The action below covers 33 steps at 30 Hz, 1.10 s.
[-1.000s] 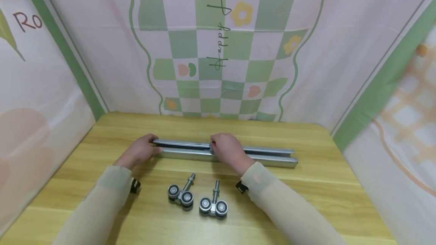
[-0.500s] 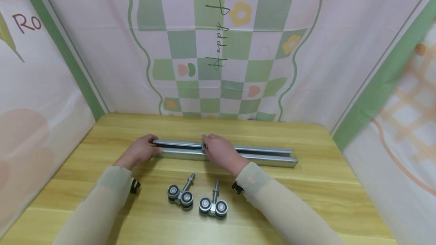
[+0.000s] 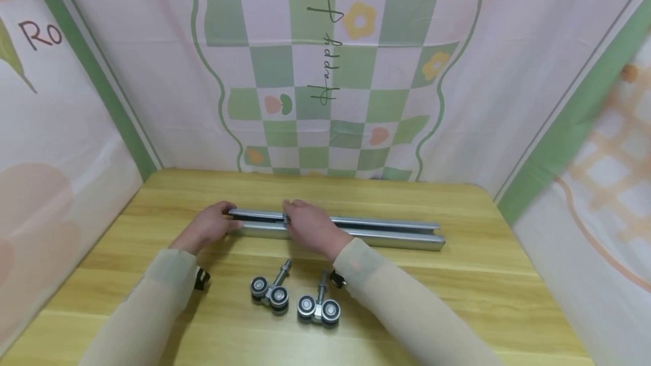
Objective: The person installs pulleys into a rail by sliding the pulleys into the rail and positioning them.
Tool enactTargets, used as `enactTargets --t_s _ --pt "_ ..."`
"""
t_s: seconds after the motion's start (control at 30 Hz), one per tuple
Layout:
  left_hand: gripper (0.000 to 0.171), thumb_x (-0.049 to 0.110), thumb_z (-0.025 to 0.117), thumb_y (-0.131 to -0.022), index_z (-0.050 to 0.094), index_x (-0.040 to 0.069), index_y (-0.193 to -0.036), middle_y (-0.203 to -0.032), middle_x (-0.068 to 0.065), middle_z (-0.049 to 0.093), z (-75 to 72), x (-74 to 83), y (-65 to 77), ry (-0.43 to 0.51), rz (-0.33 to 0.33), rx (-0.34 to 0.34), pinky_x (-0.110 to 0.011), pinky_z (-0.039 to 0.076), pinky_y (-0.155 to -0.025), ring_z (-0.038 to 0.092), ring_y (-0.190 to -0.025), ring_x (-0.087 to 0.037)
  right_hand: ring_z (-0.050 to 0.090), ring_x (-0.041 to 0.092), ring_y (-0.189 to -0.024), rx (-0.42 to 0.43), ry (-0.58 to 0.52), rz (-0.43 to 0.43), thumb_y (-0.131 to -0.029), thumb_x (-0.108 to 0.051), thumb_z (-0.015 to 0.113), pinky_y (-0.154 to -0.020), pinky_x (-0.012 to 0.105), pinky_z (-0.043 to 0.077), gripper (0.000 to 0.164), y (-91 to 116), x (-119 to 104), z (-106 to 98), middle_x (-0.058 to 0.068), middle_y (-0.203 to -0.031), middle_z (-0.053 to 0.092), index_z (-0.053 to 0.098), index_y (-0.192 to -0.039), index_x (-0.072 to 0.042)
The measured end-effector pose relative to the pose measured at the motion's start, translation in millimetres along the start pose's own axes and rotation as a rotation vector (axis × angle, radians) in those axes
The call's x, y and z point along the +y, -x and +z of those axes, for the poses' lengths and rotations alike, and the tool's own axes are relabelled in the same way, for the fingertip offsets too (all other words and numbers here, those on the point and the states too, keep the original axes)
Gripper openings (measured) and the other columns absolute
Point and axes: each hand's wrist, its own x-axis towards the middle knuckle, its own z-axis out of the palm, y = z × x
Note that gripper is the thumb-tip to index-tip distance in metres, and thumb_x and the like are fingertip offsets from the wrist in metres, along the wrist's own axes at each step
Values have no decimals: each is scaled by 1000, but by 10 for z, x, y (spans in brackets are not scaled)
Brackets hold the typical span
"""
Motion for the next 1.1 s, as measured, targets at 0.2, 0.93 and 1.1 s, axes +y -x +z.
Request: enactTargets --t_s 0.2,0.93,1.1 --pt "61 29 68 -95 45 2 -144 -147 -25 42 6 4 3 3 5 -2 -62 35 -105 41 -131 -45 58 25 -119 -27 -3 5 -99 -18 61 -100 33 47 57 -74 -71 26 17 -135 58 41 -148 3" --pt "64 30 69 -94 44 1 -145 -144 -26 45 -1 -12 2 -5 17 -3 -62 37 -103 44 -128 -45 39 24 -139 -115 -58 -13 -99 -16 54 -112 31 33 67 -316 -352 137 17 -155 36 23 -156 2" --pt "63 30 69 -95 44 0 -145 -144 -26 45 -1 -1 0 -13 19 -2 -62 37 -103 44 -128 -45 37 24 -140 -120 -67 -15 -98 -15 53 -111 32 33 68 -356 -389 148 17 -157 34 22 -156 2"
